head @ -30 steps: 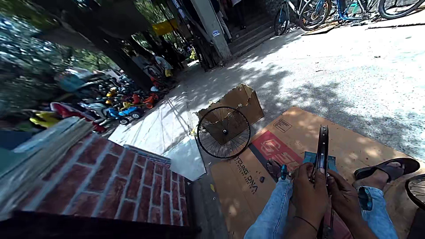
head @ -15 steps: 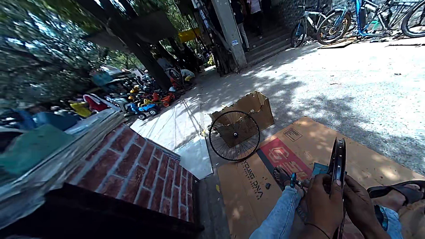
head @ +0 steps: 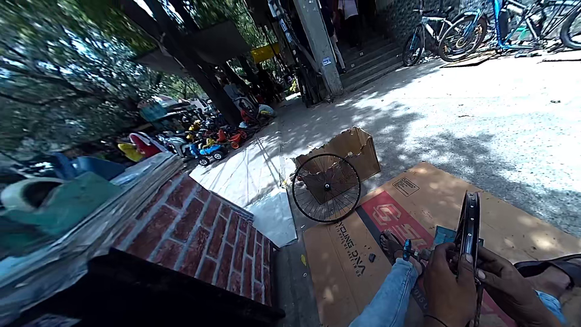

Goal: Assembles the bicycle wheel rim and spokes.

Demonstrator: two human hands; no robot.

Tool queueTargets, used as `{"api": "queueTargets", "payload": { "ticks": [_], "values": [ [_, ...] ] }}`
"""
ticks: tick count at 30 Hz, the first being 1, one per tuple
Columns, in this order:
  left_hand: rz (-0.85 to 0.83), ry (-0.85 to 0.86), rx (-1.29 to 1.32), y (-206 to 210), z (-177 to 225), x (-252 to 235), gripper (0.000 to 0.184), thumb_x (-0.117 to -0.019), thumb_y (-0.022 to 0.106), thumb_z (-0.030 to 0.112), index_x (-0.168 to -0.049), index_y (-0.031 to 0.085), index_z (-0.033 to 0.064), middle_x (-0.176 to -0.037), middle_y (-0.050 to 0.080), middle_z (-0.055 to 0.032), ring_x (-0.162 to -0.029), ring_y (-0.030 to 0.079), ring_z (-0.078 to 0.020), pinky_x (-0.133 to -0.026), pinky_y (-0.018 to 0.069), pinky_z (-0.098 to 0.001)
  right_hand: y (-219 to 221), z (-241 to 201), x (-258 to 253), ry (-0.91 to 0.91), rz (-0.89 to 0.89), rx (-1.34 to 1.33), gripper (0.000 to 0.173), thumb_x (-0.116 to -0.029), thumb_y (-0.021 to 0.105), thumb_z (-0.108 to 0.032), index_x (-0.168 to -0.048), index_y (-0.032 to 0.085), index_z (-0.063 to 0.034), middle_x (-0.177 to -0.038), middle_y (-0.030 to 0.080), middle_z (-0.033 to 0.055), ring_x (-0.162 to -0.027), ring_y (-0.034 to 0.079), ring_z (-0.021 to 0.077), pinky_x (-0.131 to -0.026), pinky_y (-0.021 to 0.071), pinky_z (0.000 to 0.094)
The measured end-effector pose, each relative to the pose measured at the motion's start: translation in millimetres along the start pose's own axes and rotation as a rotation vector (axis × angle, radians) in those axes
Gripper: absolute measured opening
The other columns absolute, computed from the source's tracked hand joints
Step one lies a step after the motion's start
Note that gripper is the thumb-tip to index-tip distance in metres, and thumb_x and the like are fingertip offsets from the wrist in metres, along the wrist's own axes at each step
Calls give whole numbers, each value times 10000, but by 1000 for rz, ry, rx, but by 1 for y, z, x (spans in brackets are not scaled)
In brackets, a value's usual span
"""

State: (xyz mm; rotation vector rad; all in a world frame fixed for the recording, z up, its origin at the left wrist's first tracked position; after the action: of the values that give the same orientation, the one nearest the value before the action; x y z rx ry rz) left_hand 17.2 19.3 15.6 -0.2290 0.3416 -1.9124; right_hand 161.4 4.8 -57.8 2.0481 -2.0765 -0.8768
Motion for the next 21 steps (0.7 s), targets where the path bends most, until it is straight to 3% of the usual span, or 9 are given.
{"api": "queueTargets", "payload": {
  "ticks": [2,5,8,11,13,16,19,21],
  "values": [
    [-14,-3,-5,0,1,0,457,-1041,547,329,-1383,559,26,-1169,693,-126,-980,701,-189,-894,582,-413,-1,-2,0,-25,37,145,498,-795,859,-296,-1224,691,-107,-1078,755,77,-942,736,165,-840,617,309],
    [-11,-4,17,0,2,0,451,-1044,547,315,-1384,555,20,-1160,708,-117,-981,707,-180,-895,581,-408,9,-8,0,-143,277,260,226,-757,818,-82,-969,762,-137,-934,770,7,-777,728,98,-696,620,250],
    [6,20,16,4,-1,-3,448,-1039,546,318,-1368,566,15,-1185,690,-127,-1028,694,-184,-923,574,-396,26,-2,4,-389,486,439,162,-753,803,-90,-845,684,-149,-1011,741,-31,-819,700,38,-690,598,198],
    [20,53,-33,7,-2,-2,447,-1032,539,332,-1358,593,31,-1263,649,-147,-1115,656,-224,-981,541,-430,44,10,6,-512,669,592,170,-796,723,-138,-808,573,-58,-1065,693,38,-897,675,14,-745,574,167],
    [33,56,-35,4,-3,-5,448,-1030,545,323,-1373,585,37,-1303,613,-170,-1148,631,-252,-992,528,-444,46,12,9,-472,590,496,141,-847,697,-140,-899,579,-83,-1109,692,35,-974,683,65,-797,586,215],
    [33,57,-8,-4,-3,-10,453,-1030,559,316,-1382,573,32,-1323,609,-178,-1185,620,-258,-1015,519,-443,24,6,12,-318,287,283,195,-949,689,-347,-1046,707,-178,-1187,727,19,-1073,687,114,-898,574,258],
    [5,69,-14,5,-1,-1,410,-1033,551,306,-1336,622,38,-1260,636,-160,-1145,626,-250,-1003,516,-445,-13,-6,10,-180,98,224,203,-872,798,-373,-1019,800,-233,-1066,769,-31,-920,718,59,-809,599,222],
    [-21,69,-21,8,7,3,404,-1039,543,295,-1336,621,32,-1247,638,-166,-1129,632,-251,-988,526,-442,-26,-15,2,-95,10,184,333,-793,864,-353,-1093,789,-229,-1021,781,-13,-867,738,78,-786,616,240]
  ]
}}
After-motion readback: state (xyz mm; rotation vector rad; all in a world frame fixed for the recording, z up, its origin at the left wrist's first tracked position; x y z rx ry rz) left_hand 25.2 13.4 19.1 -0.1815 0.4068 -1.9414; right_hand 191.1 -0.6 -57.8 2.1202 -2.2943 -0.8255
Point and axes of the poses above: each hand's wrist, its own x-axis away from the middle knuckle, its own y-axis out of the palm, z = x × y, the point moved 2 cm from there along -x, towards the middle knuckle
